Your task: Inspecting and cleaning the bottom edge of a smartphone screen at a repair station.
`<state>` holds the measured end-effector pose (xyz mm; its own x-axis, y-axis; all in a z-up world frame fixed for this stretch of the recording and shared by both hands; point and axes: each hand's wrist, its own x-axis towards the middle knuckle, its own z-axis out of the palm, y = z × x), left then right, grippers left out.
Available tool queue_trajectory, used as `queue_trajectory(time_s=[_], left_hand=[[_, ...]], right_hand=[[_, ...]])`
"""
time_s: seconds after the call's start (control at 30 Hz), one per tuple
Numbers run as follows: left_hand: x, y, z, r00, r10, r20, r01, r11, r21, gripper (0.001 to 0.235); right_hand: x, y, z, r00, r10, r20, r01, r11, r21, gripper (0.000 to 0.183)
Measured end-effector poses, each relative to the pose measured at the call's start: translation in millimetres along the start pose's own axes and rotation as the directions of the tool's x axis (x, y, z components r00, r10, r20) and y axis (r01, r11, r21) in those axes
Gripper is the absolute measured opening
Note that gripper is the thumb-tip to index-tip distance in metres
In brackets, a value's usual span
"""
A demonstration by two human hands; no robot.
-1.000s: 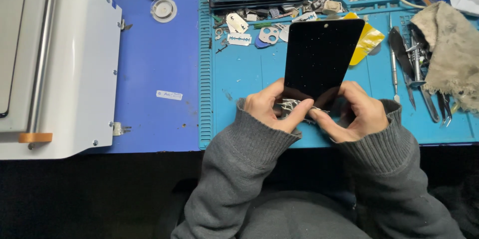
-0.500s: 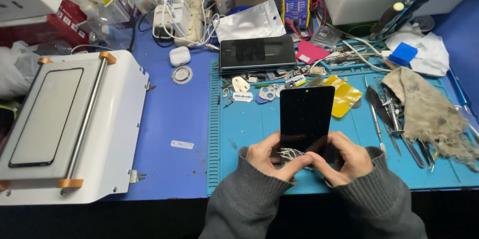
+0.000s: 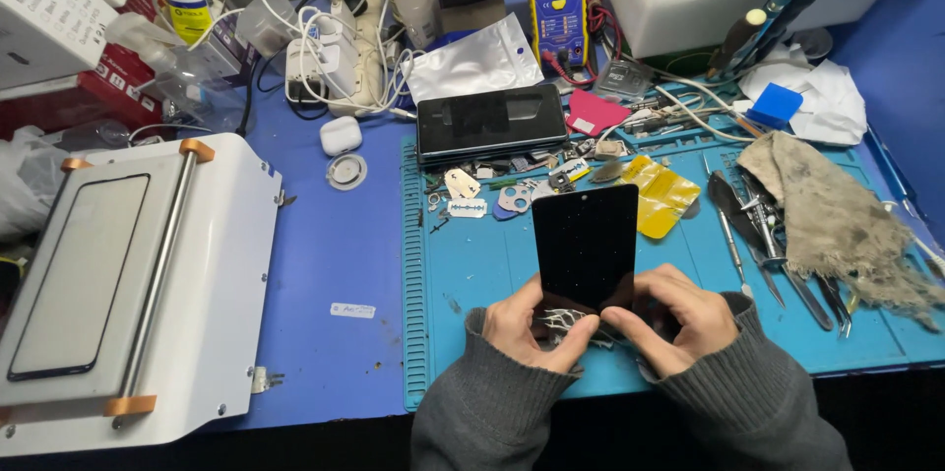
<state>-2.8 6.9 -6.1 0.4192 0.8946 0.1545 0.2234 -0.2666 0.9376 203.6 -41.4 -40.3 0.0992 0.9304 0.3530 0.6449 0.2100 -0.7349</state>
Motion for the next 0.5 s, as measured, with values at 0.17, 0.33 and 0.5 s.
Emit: queue_trajectory(time_s=[0.17, 0.33, 0.5], left_hand=[[1, -5, 1, 1.0, 0.005, 0.009, -0.005, 1.0, 0.01, 0.046], [3, 13, -1, 0.993, -0.111, -0.04, 0.109, 0.993, -0.035, 0.038], [-1, -14, 5, 0.999, 0.025, -0.04, -0.023, 0.999, 0.042, 0.032]], right_hand=[[0, -2, -1, 0.998, -0.064, 0.025, 0.064, 0.998, -0.02, 0.016], [0, 1, -4, 0.991, -0.091, 0.103, 0.093, 0.996, -0.009, 0.014], [2, 5, -7, 0.985, -0.131, 0.11, 0.127, 0.991, 0.045, 0.021]])
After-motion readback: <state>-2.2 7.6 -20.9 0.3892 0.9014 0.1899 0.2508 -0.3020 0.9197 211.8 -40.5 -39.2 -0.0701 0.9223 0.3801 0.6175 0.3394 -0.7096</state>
